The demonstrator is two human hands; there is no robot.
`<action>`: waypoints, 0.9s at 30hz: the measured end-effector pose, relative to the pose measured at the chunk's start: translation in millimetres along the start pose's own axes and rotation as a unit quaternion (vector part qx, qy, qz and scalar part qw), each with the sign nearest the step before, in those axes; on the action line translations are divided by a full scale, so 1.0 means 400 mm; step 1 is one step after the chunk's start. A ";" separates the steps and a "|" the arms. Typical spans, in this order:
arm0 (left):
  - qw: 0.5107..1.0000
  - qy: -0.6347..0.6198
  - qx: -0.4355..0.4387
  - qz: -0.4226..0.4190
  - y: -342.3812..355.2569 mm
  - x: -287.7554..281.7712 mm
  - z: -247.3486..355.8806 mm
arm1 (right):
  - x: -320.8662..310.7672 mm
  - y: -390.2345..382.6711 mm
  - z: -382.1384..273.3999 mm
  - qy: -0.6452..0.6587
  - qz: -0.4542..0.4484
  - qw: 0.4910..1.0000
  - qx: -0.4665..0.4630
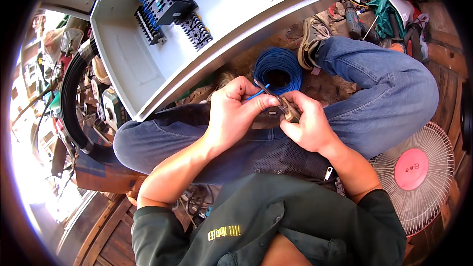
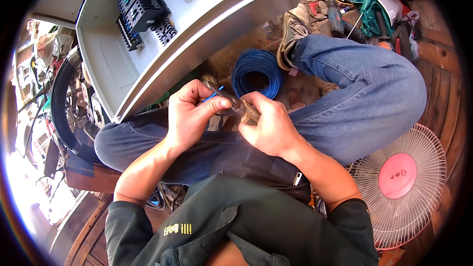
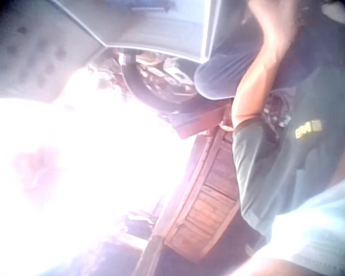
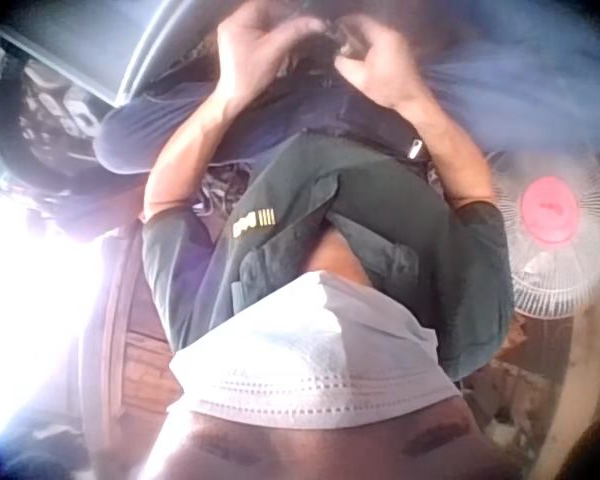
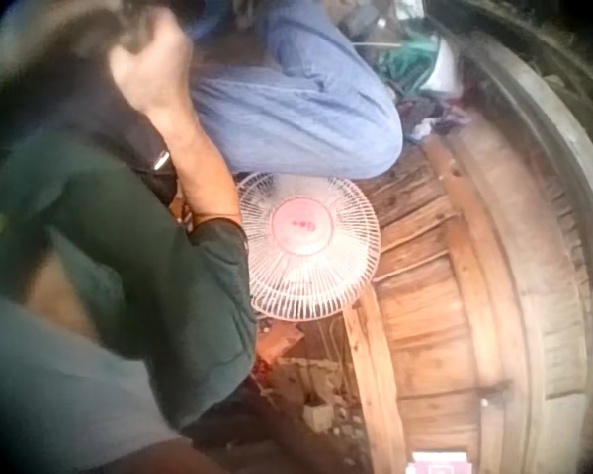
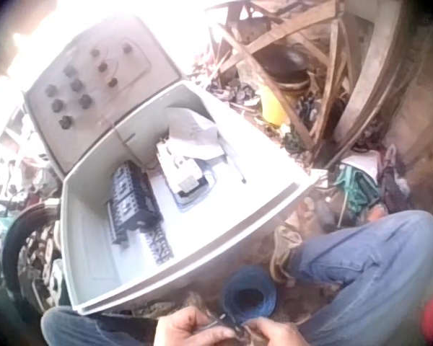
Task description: The person strips the insulation off a blue wire, then uses a screwdriver to connect the wire to terminals inside an open electrical box. They also handle a small white electrical component and use pliers to cut the wire.
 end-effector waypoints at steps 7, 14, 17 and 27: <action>0.994 0.107 0.012 0.006 0.014 -0.009 -0.026 | -0.036 0.017 0.001 0.063 0.134 0.989 0.021; 0.992 0.105 -0.058 -0.030 -0.013 0.002 0.006 | -0.023 0.036 0.010 0.033 0.061 0.996 -0.064; 0.982 0.174 -0.017 -0.072 -0.023 -0.020 0.055 | -0.039 0.032 -0.027 -0.072 0.039 0.995 -0.053; 0.931 0.186 -0.009 -0.314 -0.084 -0.151 0.251 | -0.158 0.020 -0.401 -0.274 -0.190 0.935 -0.119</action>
Point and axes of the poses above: each hand's wrist, its own y-axis towards the middle knuckle, its own x-axis out of the palm, z = x × y, the point moved 4 cm from there along y, towards the middle knuckle, and after that the axes turned 4 degrees about y, right-handed, at the moved point
